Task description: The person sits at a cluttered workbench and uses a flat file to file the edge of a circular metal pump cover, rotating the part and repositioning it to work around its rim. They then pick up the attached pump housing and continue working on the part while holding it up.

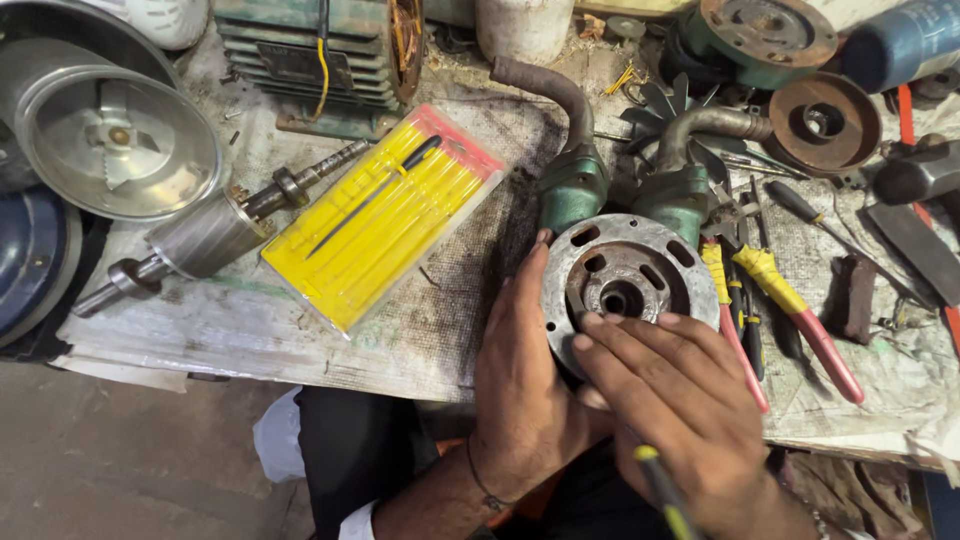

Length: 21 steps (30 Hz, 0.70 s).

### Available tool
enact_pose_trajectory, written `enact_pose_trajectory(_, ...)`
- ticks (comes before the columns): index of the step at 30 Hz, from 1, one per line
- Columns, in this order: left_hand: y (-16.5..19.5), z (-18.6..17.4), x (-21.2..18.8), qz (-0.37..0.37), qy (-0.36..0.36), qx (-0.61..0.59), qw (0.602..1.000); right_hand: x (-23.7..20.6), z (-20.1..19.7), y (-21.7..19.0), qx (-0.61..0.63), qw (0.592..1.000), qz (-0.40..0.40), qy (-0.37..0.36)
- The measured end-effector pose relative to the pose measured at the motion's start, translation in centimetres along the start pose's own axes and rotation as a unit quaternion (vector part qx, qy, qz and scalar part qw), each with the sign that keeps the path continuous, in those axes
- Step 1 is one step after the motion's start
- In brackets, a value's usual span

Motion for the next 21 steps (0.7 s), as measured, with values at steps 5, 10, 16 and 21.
enact_pose_trajectory(5, -0.1, 0.2, 0.3, -0.031, 0.003, 0.004, 1.0, 2.6, -1.5, -0.2, 0.029, 0.999, -0.011, -0.009)
enact_pose_trajectory(10, -0.1, 0.5, 0.5, -0.033, 0.0, 0.003, 0.999, 3.4, -2.4, 0.8, 0.123, 0.99, -0.028, -0.057)
enact_pose_trajectory(16, -0.3, 0.0, 0.4, -0.084, 0.003, -0.112, 0.99, -0.1, -1.2, 2.1, 0.107, 0.992, -0.04, -0.053)
enact_pose_trajectory(21, -0.6, -0.5, 0.8, -0.104, -0.007, -0.148, 0.984, 0.1, -0.4, 2.5, 0.13, 0.99, -0.052, -0.032)
Point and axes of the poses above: each hand's wrist, its own x-axis towards the middle knuckle, its own z-axis out of the palm, y = z × x, the point moved 3 cm from there along x, towards the middle knuckle, and after that the axes turned 15 degrees about -x, right-handed, at the moved point
